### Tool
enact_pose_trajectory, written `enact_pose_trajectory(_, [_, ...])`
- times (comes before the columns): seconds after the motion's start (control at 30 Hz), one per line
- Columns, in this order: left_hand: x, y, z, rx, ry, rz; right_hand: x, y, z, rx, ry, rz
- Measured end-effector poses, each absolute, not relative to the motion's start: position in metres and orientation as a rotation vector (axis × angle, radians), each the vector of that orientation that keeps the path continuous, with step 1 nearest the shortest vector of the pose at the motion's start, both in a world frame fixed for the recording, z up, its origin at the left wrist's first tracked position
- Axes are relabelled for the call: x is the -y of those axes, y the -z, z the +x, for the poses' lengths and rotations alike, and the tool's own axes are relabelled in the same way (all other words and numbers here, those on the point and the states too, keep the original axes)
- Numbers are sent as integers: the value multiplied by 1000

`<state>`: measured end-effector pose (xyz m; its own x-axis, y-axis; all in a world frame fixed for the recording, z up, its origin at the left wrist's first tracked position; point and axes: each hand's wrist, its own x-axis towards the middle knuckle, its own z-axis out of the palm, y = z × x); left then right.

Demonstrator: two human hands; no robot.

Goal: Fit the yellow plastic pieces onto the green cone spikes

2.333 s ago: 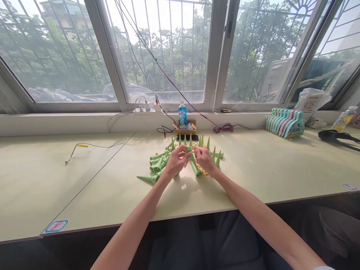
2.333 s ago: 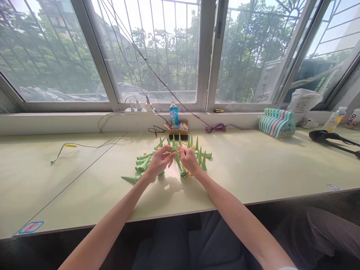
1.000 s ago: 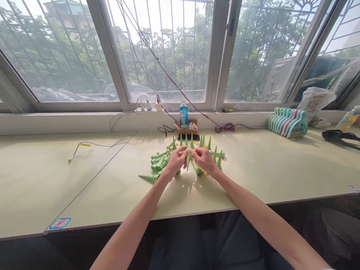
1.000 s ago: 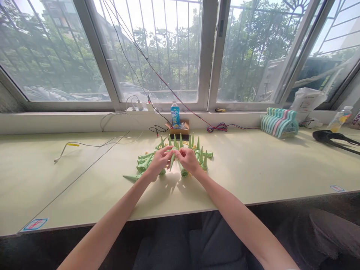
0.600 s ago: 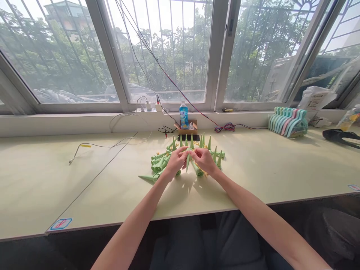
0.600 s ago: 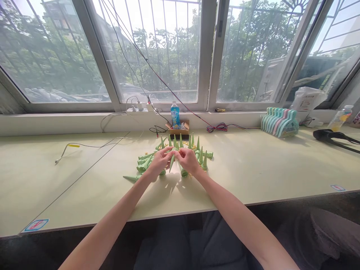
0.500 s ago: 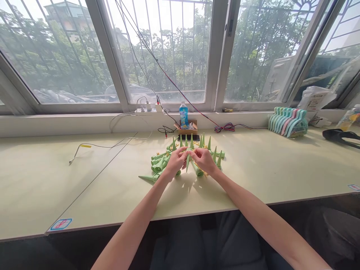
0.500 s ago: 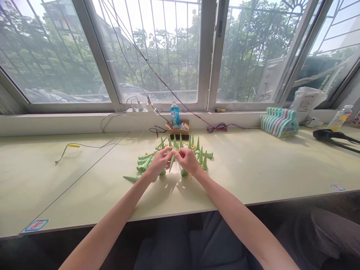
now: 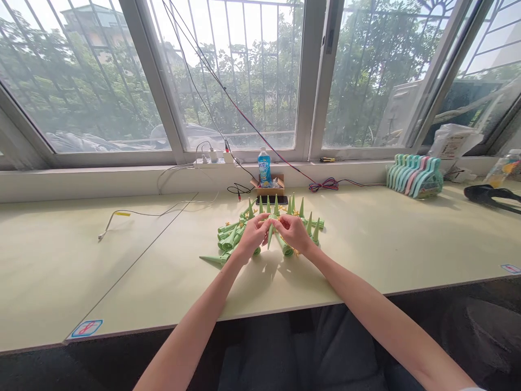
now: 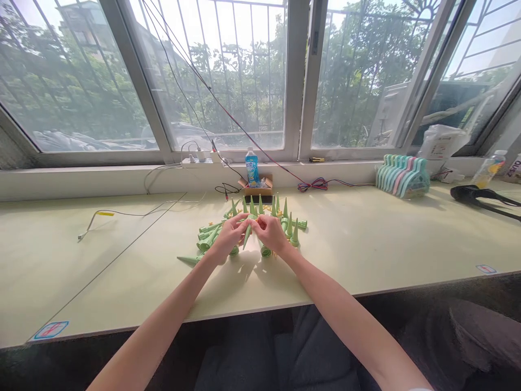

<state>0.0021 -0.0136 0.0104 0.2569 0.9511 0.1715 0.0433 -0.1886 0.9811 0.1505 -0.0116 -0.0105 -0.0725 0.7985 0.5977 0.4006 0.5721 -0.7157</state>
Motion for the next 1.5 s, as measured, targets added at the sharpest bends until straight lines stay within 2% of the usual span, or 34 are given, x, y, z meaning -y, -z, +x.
enact_pose_trajectory(0.43, [6, -3, -8, -1230, -1199, 2035, 2, 15, 157, 1653, -371, -1032])
enact_pose_trajectory(0.6, [7, -9, -8, -1356, -1063, 2192, -1, 18, 159, 1667, -288, -1062])
enact_pose_trajectory(0.87, [4, -11, -4, -1555, -865, 2188, 1, 9, 160, 1640, -352, -1054])
enact_pose_trajectory(1.03, [-1, -12, -5, -1598, -569, 2257, 2, -4, 157, 1756, -329, -1043])
enact_pose_trajectory(1.17, [-7, -10, -8, -1573, -459, 2396, -2, -9, 163, 1918, -197, -1018])
enact_pose_trajectory(1.37, [-8, -8, -11, -1521, -469, 2572, -7, 1, 175, 2183, 213, -1198])
enact_pose_trajectory(1.5, [-4, -6, -12, -1523, -607, 2625, 0, 5, 178, 2243, 240, -1308])
